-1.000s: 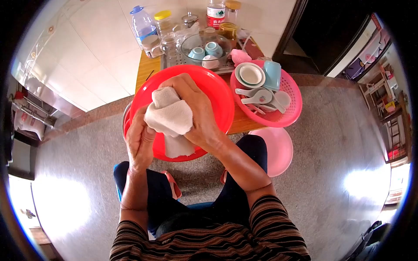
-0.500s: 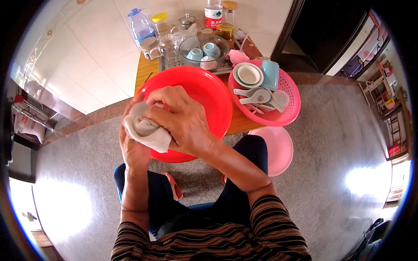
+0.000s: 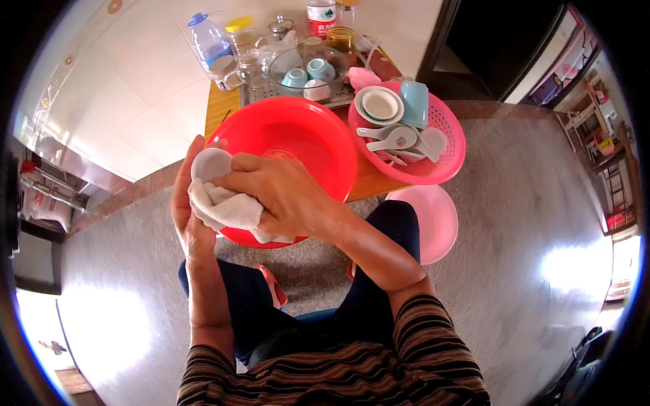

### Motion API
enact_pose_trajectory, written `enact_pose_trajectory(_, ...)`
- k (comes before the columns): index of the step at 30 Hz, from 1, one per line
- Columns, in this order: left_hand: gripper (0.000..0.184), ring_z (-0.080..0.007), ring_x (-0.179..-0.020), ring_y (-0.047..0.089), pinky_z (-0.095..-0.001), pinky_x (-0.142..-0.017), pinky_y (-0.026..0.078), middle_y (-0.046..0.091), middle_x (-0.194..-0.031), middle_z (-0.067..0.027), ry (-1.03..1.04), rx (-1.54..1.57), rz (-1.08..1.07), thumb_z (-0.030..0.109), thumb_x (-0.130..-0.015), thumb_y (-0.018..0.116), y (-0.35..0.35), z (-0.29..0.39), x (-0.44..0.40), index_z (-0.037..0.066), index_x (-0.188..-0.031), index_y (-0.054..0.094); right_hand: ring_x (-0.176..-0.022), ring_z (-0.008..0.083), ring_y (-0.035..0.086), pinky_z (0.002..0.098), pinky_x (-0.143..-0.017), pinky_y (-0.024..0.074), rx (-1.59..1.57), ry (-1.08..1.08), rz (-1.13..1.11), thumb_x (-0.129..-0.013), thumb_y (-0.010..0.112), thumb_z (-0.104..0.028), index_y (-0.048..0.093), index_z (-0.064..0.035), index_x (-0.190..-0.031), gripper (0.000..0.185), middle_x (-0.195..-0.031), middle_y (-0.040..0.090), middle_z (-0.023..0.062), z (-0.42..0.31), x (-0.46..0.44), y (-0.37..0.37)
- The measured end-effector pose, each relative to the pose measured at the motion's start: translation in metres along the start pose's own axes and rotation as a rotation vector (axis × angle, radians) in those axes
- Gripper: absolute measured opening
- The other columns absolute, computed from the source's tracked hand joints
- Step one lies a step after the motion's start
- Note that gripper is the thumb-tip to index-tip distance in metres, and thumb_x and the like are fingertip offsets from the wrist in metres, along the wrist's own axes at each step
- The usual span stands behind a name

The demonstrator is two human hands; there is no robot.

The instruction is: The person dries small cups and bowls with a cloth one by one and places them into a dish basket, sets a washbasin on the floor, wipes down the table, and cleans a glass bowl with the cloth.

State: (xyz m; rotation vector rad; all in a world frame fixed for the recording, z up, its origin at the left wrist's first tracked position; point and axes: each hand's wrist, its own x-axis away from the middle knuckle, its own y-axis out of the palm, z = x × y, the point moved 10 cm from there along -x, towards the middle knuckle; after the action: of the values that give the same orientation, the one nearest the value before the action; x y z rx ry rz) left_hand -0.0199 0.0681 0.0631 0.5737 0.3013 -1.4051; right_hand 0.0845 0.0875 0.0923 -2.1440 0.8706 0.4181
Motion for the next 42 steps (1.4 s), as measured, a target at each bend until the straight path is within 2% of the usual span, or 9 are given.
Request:
enact_pose_trajectory(7,0.063,-0.0233,-0.117,0.048,-0.0360,-0.098,0.038,0.049,-0.127,-0.0186,0.061,-0.093,0.000,0.034,-0.087,0.058,0.005,0.001,-0.001,-0.001,-0.134,0.036,-0.084,0.0266,0.061,0.0369,-0.068,0.0493,0.297,0.187,-0.081,-0.060,0.070,-0.011,0.057,-0.0152,-0.111,0.053,-0.093,0.059,0.0060,0.009,0.006,-0.009)
enact_pose_trajectory(10,0.063,-0.0251,-0.117,0.049,-0.0368,-0.098,0.040,0.048,-0.127,-0.0210,0.005,-0.184,0.149,0.035,-0.086,0.058,-0.001,-0.005,-0.006,-0.001,-0.133,0.036,-0.080,0.0259,0.061,0.0370,-0.063,0.0489,0.223,0.127,0.114,-0.061,0.070,-0.012,0.057,-0.0149,-0.106,0.048,-0.090,0.059,0.0053,0.006,0.011,-0.035)
enact_pose_trajectory(16,0.065,-0.0253,-0.117,0.048,-0.0374,-0.097,0.042,0.047,-0.126,-0.0171,0.002,0.047,0.029,0.030,-0.083,0.063,0.034,-0.024,-0.025,0.000,-0.133,0.033,-0.082,0.0255,0.062,0.0359,-0.067,0.0495,0.088,-0.106,0.444,-0.059,0.069,-0.009,0.058,-0.0099,-0.103,0.045,-0.092,0.060,0.0073,-0.010,0.037,-0.099)
enact_pose_trajectory(18,0.054,-0.0175,-0.104,0.053,-0.0313,-0.088,0.046,0.054,-0.113,-0.0116,-0.121,-0.063,-0.127,0.019,-0.082,0.064,0.058,-0.036,-0.046,-0.001,-0.126,0.041,-0.089,0.0250,0.060,0.0353,-0.075,0.0481,0.032,-0.031,0.965,-0.063,0.068,-0.010,0.057,-0.0040,-0.106,0.044,-0.100,0.060,0.0097,0.015,0.083,-0.151)
enact_pose_trajectory(20,0.047,-0.0151,-0.098,0.055,-0.0277,-0.082,0.047,0.055,-0.110,-0.0087,-0.229,-0.228,-0.198,0.010,-0.081,0.064,0.097,-0.041,-0.063,-0.001,-0.123,0.044,-0.096,0.0274,0.058,0.0367,-0.082,0.0468,0.564,-0.056,1.186,-0.066,0.066,-0.010,0.057,-0.0025,-0.109,0.045,-0.105,0.059,0.0121,-0.016,0.123,-0.189)
enact_pose_trajectory(23,0.045,-0.0146,-0.096,0.056,-0.0267,-0.078,0.048,0.057,-0.108,-0.0077,-0.158,-0.425,-0.372,0.009,-0.080,0.066,0.144,-0.062,-0.078,0.002,-0.121,0.047,-0.096,0.0243,0.057,0.0347,-0.084,0.0460,0.586,-0.092,1.498,-0.081,0.056,-0.019,0.055,-0.0037,-0.112,0.034,-0.106,0.059,0.0106,0.015,0.192,-0.251)
enact_pose_trajectory(26,0.042,-0.0148,-0.091,0.060,-0.0277,-0.073,0.050,0.060,-0.101,-0.0075,-0.124,-0.542,-0.456,0.014,-0.077,0.070,0.181,-0.084,-0.092,0.002,-0.113,0.052,-0.087,0.0169,0.059,0.0295,-0.077,0.0471,-0.331,-0.339,1.661,-0.090,0.051,-0.027,0.058,-0.0051,-0.105,0.028,-0.096,0.060,0.0069,-0.008,0.233,-0.288)
enact_pose_trajectory(27,0.041,-0.0148,-0.089,0.060,-0.0278,-0.072,0.051,0.060,-0.099,-0.0075,-0.137,-0.590,-0.506,0.015,-0.076,0.071,0.192,-0.094,-0.095,0.002,-0.110,0.054,-0.085,0.0167,0.059,0.0300,-0.075,0.0473,-0.187,-0.265,1.801,-0.089,0.051,-0.028,0.059,-0.0056,-0.101,0.026,-0.093,0.060,0.0065,-0.006,0.248,-0.297)
enact_pose_trajectory(42,0.046,-0.0290,-0.092,0.056,-0.0411,-0.082,0.041,0.060,-0.098,-0.0120,0.340,-0.987,-0.756,0.034,-0.066,0.075,0.287,-0.137,-0.080,0.006,-0.097,0.057,-0.075,0.0172,0.056,0.0281,-0.066,0.0451,-0.247,-0.163,1.925,-0.083,0.050,-0.029,0.057,-0.0050,-0.095,0.028,-0.080,0.057,0.0082,-0.023,0.284,-0.296)
